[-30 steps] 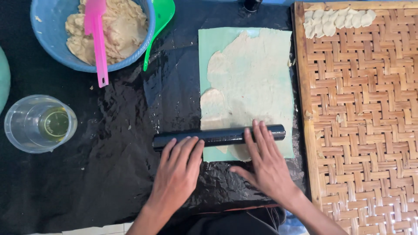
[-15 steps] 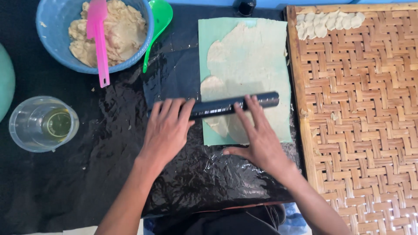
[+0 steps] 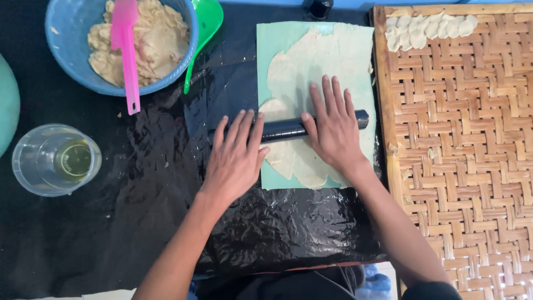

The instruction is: Flattening a food mixture onto a plastic sheet using a rolling tool and a spatula.

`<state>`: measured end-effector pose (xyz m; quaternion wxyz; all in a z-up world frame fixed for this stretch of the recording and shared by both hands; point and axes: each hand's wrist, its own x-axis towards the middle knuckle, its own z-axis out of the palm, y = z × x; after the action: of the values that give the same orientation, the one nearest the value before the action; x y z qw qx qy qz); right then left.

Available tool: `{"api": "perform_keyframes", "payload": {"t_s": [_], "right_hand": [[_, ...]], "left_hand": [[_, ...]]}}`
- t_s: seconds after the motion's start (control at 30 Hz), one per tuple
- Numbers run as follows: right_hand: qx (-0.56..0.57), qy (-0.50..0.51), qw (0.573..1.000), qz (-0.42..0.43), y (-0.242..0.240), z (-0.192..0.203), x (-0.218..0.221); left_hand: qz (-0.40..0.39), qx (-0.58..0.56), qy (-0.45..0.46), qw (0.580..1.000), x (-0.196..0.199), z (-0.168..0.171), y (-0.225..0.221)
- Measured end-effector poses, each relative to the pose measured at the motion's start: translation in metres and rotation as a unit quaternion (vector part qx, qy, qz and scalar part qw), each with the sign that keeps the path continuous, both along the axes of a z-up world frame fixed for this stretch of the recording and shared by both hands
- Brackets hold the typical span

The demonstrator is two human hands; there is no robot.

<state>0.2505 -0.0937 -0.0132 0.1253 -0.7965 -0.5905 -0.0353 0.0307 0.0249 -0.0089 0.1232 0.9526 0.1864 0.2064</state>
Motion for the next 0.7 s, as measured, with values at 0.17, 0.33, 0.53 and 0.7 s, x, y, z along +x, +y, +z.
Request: {"api": "perform_keyframes", "payload": {"t_s": [0.17, 0.33, 0.53, 0.7], "right_hand": [[-0.014, 0.012, 1.000, 0.003, -0.024, 0.005, -0.015], [-0.027, 0.019, 0.999, 0.015, -0.050, 0.007, -0.028], [-0.057, 0.056, 0.995, 0.064, -0.067, 0.030, -0.048], [-0.102, 0.035, 0.989, 0.101, -0.065, 0.025, -0.063]], "left_hand": [[-0.012, -0.037, 0.041, 0.998, -0.011, 0.008, -0.022], [-0.017, -0.026, 0.069, 0.997, -0.028, 0.006, -0.043], [-0.041, -0.037, 0.058, 0.997, -0.036, 0.007, -0.035], [-0.030, -0.052, 0.093, 0.994, -0.021, 0.014, -0.008]]}}
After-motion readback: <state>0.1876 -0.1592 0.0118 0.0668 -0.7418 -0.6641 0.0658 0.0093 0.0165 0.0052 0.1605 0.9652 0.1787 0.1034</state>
